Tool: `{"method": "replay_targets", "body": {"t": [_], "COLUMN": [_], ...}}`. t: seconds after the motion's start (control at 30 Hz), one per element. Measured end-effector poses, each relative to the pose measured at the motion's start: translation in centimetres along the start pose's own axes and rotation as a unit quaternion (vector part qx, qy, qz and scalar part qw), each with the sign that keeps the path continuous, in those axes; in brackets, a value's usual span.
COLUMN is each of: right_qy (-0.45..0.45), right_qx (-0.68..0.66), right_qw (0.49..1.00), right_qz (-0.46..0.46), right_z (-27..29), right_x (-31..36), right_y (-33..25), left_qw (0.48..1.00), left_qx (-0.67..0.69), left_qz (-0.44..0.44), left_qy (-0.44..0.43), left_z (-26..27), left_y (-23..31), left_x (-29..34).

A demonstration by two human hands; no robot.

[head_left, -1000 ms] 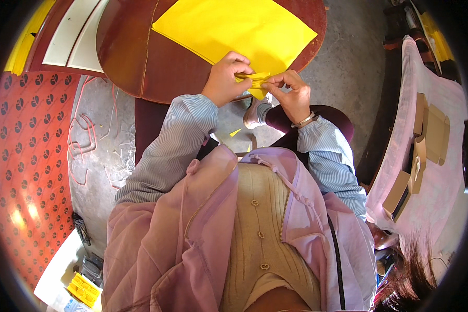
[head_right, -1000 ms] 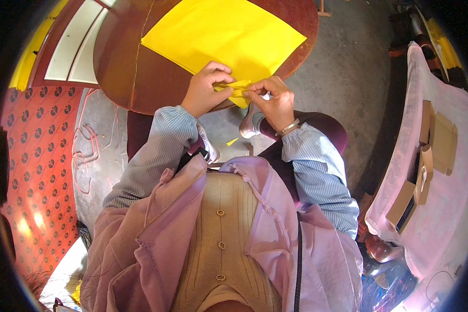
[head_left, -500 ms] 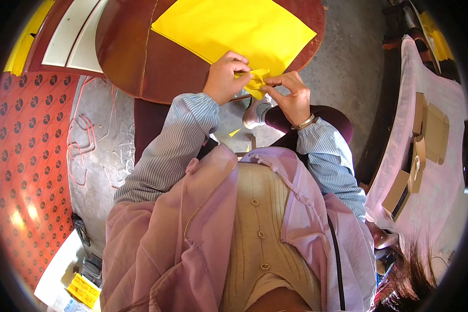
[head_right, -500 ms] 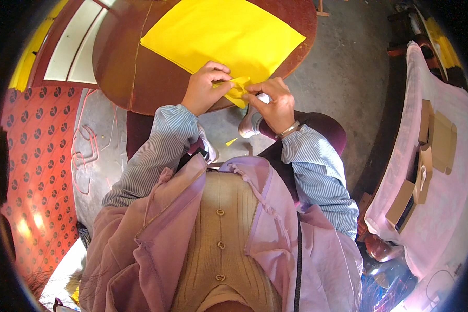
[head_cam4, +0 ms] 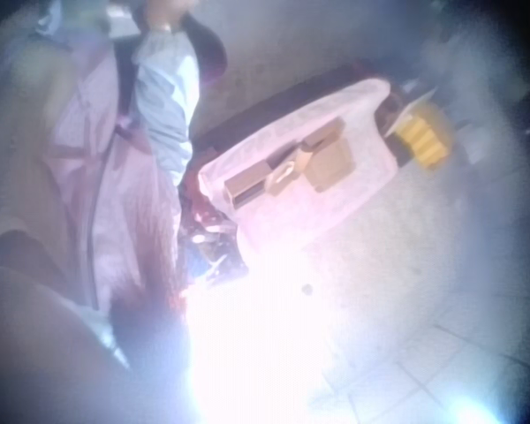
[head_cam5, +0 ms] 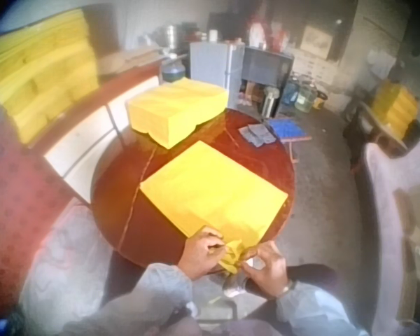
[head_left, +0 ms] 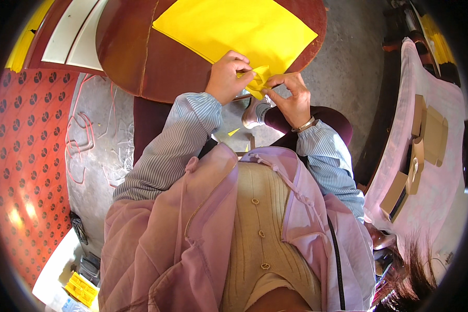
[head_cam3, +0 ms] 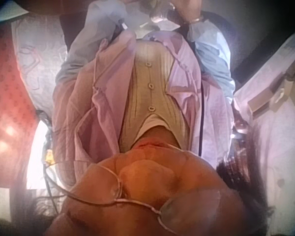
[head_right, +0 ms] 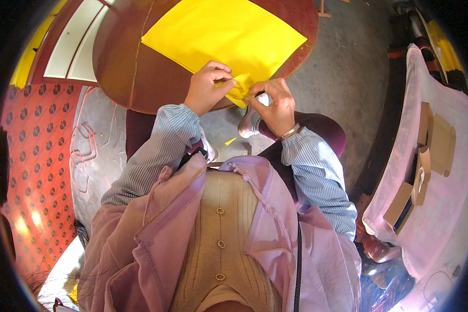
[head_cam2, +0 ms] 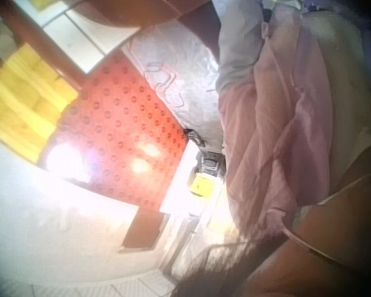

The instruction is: The person folds yellow paper sheets by hand on a low round table, repeatedly folding edges and creasing them. They handle multiple sheets, aligning and pressing folds to create smaller folded pieces.

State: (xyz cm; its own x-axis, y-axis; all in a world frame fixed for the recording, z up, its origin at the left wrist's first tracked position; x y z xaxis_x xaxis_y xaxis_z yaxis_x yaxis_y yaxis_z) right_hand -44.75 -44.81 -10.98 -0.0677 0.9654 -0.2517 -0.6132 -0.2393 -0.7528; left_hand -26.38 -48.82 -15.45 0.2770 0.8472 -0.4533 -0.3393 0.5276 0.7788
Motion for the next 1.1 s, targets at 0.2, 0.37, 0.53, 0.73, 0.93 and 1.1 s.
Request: {"method": "replay_targets", "body": {"t": [0.2, 0.37, 0.53, 0.73, 0.93, 1.1], "right_qy": [-0.001, -0.018, -0.013, -0.033, -0.036, -0.036], "right_qx": [0.007, 0.007, -0.003, -0.031, -0.051, -0.065], "right_qw": [1.000, 1.000, 1.000, 0.996, 0.994, 0.993], "right_qz": [0.008, -0.008, 0.005, -0.070, -0.089, -0.089], "right_z": [0.1, -0.1, -0.1, -0.5, -0.6, -0.7], "right_x": [0.1, 0.1, 0.0, -0.2, -0.3, -0.2], "right_y": [-0.3, -0.2, -0.3, 1.2, 1.7, 1.7], "left_qw": [1.000, 1.000, 1.000, 0.999, 0.997, 0.999], "left_qx": [0.004, 0.001, 0.009, 0.011, 0.043, 0.015], "left_qz": [-0.001, -0.011, -0.012, -0.048, -0.060, -0.043], "left_qy": [0.004, 0.006, 0.005, -0.008, -0.036, -0.021], "left_z": [0.0, 0.1, 0.0, 0.1, 0.1, -0.2], "left_y": [0.0, 0.2, 0.2, 0.2, 0.1, 0.4], "left_x": [0.1, 0.1, 0.2, 0.4, 0.4, 0.5]}}
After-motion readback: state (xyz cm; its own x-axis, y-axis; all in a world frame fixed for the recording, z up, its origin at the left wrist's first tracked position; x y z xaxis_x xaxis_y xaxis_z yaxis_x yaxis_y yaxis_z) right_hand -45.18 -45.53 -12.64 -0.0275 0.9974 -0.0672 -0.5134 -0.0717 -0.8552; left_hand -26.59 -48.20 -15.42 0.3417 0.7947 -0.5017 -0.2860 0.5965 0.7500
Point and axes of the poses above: each hand's wrist, its own x-axis away from the middle knuckle, its own z-axis out of the back of the hand, y = z × x, the point moved 9 cm from there along -x, towards the middle knuckle, and after that the axes turned 15 degrees about -z, right-handed, at the moved point
